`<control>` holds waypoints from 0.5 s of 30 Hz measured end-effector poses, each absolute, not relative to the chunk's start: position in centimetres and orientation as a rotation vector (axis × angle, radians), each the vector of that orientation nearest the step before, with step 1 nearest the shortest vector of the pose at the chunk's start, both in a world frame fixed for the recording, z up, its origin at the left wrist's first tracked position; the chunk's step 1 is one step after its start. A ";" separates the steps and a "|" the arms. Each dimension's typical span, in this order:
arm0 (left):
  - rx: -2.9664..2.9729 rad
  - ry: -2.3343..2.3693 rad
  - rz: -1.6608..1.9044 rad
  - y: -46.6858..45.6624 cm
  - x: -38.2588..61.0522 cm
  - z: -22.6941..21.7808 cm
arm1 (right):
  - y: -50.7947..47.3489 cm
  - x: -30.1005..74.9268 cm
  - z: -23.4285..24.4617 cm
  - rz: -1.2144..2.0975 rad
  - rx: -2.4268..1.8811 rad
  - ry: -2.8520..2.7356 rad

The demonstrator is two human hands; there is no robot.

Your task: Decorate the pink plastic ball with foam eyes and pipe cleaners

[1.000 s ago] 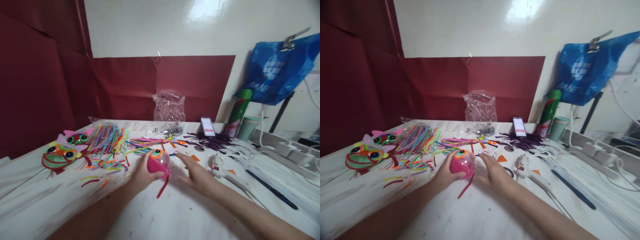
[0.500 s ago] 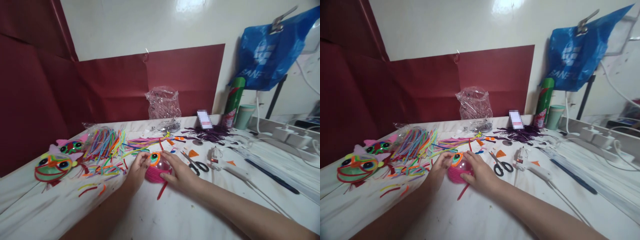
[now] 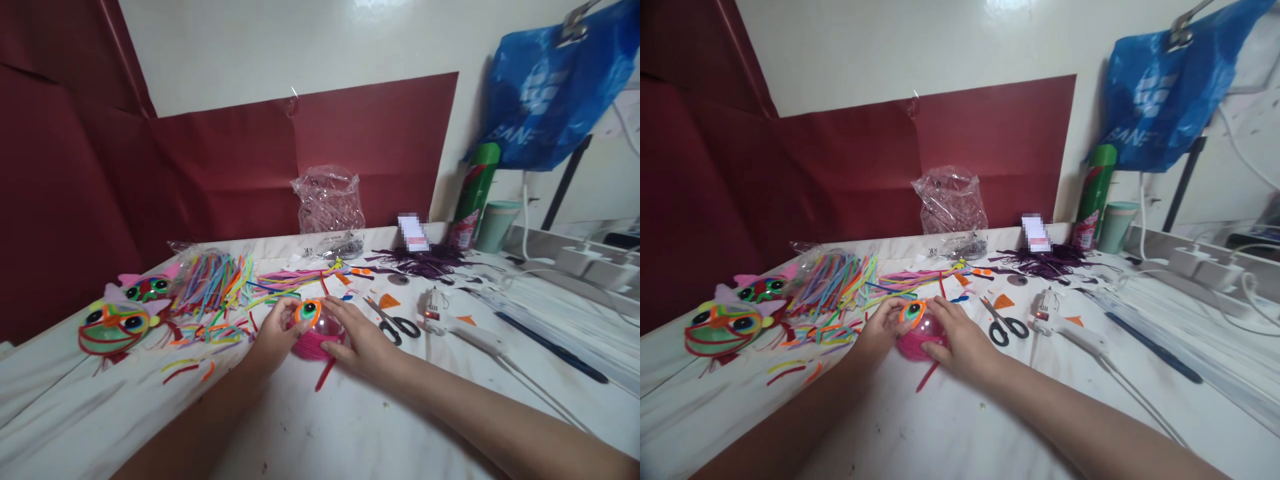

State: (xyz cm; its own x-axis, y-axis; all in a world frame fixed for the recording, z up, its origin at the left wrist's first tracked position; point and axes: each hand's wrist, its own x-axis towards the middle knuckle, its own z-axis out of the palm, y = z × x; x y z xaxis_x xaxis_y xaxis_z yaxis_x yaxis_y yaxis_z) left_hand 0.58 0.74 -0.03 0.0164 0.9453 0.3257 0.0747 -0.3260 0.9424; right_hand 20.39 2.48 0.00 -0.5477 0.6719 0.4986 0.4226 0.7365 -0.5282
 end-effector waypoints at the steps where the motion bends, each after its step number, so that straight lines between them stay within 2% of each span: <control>1: 1.520 1.083 1.407 0.8 0.5 -0.1 | 2.5 20.4 0.0 0.457 -0.819 -2.226; 15: 1.489 1.008 1.372 1.4 -0.4 -0.7 | 2.0 20.4 -1.2 0.570 -0.767 -2.058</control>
